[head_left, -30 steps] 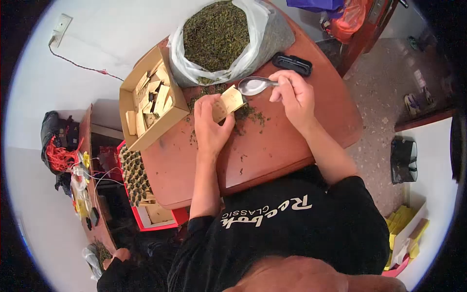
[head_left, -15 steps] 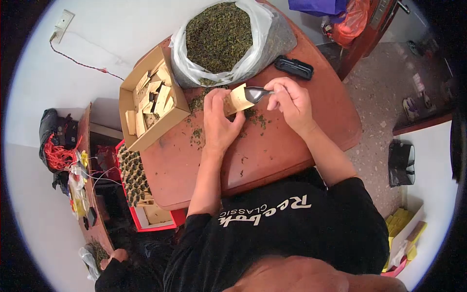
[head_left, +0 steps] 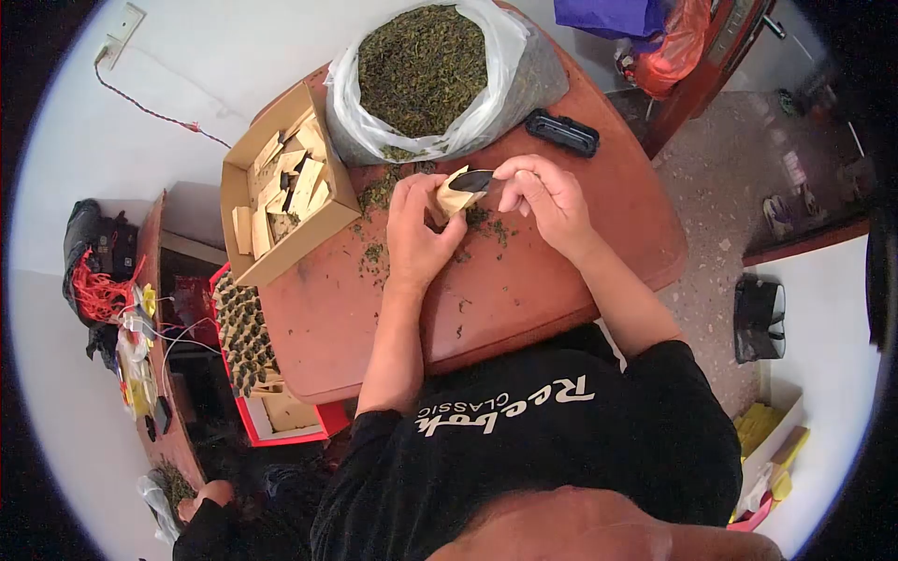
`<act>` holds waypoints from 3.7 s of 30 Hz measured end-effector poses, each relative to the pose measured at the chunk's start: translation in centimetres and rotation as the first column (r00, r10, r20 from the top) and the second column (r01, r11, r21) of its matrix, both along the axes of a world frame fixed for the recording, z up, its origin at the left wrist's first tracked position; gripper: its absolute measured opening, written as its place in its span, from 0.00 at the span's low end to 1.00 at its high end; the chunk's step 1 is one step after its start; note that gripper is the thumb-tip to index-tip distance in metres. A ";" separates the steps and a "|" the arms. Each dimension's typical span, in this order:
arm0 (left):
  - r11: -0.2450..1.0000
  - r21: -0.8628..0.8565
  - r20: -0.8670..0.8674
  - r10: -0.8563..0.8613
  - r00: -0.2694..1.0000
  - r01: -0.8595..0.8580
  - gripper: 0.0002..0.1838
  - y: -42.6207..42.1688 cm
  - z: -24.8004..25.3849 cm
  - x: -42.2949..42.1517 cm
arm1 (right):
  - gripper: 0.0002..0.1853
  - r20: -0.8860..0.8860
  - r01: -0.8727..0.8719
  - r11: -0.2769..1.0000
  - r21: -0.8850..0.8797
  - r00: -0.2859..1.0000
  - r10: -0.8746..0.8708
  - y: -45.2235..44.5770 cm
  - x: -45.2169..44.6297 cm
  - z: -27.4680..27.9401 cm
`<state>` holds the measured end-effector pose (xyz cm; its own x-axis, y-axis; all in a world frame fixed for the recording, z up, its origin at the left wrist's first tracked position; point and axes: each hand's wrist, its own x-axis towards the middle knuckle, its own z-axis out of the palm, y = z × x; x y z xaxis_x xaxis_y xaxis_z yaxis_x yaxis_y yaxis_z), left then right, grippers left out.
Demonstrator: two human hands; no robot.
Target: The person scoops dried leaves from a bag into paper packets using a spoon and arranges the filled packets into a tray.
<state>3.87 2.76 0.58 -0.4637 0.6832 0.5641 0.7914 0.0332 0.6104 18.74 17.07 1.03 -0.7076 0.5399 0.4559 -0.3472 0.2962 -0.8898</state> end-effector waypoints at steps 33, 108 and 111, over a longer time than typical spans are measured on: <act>1.000 -0.004 0.002 0.013 1.000 -0.013 0.24 -0.8 -0.1 0.0 | 0.14 -0.003 0.141 0.988 -0.059 0.990 -0.142 -0.1 0.1 0.0; 0.951 0.092 0.274 0.262 0.926 -0.296 0.22 -1.2 -1.5 -3.9 | 0.14 0.474 -0.066 0.992 -0.110 0.873 0.111 5.1 -12.0 9.1; 0.950 0.092 0.268 0.264 0.926 -0.297 0.22 -1.2 -1.6 -4.0 | 0.15 0.421 -0.040 0.980 0.195 0.906 -0.047 2.5 -11.5 9.0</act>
<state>-0.15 1.56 -1.07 -0.7629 0.4336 0.4796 0.5826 0.1394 0.8007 7.29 19.53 9.99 -0.8548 0.4741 0.2109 0.0490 0.4785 -0.8767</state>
